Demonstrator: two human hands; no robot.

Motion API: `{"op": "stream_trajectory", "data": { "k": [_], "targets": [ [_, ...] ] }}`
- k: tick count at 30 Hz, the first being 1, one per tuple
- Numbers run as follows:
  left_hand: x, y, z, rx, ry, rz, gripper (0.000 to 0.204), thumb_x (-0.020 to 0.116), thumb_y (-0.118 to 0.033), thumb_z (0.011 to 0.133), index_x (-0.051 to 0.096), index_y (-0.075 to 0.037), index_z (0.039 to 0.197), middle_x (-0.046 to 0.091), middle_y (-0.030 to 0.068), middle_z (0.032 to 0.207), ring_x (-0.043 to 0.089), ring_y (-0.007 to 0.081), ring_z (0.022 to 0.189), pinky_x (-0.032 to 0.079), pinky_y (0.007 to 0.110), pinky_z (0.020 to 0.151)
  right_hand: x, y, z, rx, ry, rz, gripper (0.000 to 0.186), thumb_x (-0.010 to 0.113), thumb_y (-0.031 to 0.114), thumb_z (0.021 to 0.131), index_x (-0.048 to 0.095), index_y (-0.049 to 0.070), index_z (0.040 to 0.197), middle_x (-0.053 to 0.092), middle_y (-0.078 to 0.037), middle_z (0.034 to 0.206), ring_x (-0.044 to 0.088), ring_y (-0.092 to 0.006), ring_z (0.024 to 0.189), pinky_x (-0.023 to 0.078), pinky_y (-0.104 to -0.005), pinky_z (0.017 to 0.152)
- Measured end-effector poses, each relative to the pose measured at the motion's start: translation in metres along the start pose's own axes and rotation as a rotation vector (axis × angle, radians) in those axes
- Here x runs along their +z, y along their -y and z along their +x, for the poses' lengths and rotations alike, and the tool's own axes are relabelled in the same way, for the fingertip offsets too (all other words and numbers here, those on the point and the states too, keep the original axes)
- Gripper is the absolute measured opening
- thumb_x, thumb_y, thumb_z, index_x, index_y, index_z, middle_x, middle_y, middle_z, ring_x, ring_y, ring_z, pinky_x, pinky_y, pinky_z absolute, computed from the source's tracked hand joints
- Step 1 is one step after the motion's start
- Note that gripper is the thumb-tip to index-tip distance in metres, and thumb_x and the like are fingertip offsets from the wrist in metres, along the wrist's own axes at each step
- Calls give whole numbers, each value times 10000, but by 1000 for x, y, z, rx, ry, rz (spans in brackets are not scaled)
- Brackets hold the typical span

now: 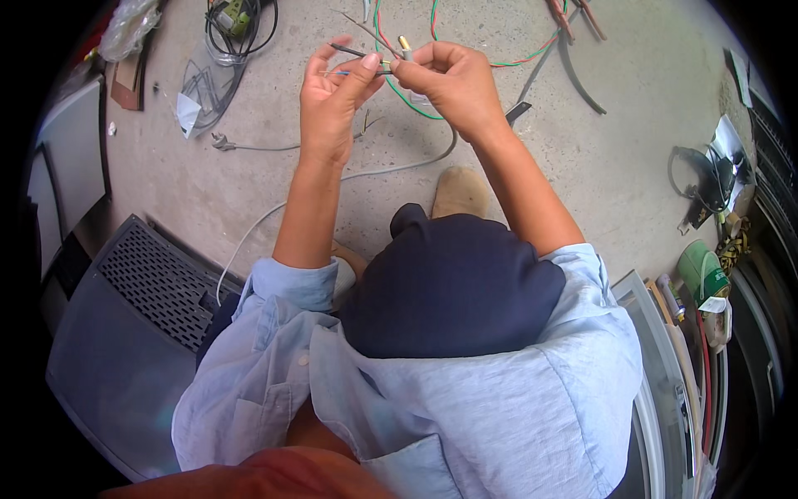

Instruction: The person prepares and joins multiple electrical wires by hand, eventually wrapping the connection with tape.

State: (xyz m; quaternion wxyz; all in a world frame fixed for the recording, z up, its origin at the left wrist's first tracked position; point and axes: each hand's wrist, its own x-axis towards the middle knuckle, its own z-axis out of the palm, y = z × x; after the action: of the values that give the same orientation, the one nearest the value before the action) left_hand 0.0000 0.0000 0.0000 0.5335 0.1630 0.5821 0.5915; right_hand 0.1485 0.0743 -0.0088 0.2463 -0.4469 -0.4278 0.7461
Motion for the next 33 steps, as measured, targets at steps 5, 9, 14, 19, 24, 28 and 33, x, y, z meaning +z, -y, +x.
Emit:
{"op": "stream_trajectory", "data": {
  "k": [5, 9, 14, 19, 24, 28, 33],
  "targets": [
    [9, 0, -1, 23, -66, -45, 774, 736, -106, 837, 212, 3, 1397, 645, 120, 999, 649, 182, 938, 533, 344, 874, 0, 4, 0, -12, -6, -19, 217, 778, 168, 791, 670, -13, 842, 678, -49, 780, 618, -87, 706, 480, -213, 637],
    [8, 3, 0, 0, -54, -61, 746, 741, -116, 829, 252, -2, 1381, 655, 110, 973, 637, 167, 937, 502, 331, 894, 1, 1, -1, -37, -1, -30, 211, 768, 170, 803, 677, -15, 850, 683, -50, 792, 623, -88, 723, 485, -214, 657],
    [9, 2, 0, 14, -3, -60, 524, 746, -112, 819, 463, 4, 1245, 684, 100, 952, 629, 136, 928, 465, 276, 876, 1, -1, -1, -70, 1, -70, 227, 760, 186, 812, 690, -20, 876, 689, -49, 806, 626, -88, 747, 492, -224, 682],
    [4, -1, 3, -9, -29, -4, 310, 710, -196, 874, 579, -36, 1105, 671, 60, 962, 616, 119, 919, 481, 290, 872, -2, 1, -1, -50, -6, -118, 277, 777, 219, 802, 698, -18, 921, 695, -52, 829, 635, -96, 785, 497, -230, 713],
    [-2, -3, 5, -9, -77, -48, 251, 673, -225, 911, 586, -51, 1070, 662, 40, 961, 610, 118, 897, 492, 303, 870, -1, 1, -2, -103, 33, -169, 302, 783, 232, 799, 700, -11, 959, 699, -57, 862, 638, -99, 805, 497, -231, 721],
    [-5, -2, 6, 26, -108, -58, 221, 671, -216, 912, 584, -59, 1040, 664, 42, 963, 614, 123, 893, 495, 304, 874, -3, -3, -2, -124, 49, -209, 295, 779, 218, 803, 703, -5, 981, 698, -56, 858, 634, -99, 791, 496, -231, 708],
    [-3, -2, 4, 24, -97, -90, 205, 672, -209, 911, 585, -62, 1024, 671, 48, 983, 623, 128, 890, 505, 318, 872, -5, -2, -1, -115, 31, -243, 286, 775, 211, 808, 707, -2, 986, 697, -45, 832, 624, -87, 758, 492, -223, 681]
  ]
}}
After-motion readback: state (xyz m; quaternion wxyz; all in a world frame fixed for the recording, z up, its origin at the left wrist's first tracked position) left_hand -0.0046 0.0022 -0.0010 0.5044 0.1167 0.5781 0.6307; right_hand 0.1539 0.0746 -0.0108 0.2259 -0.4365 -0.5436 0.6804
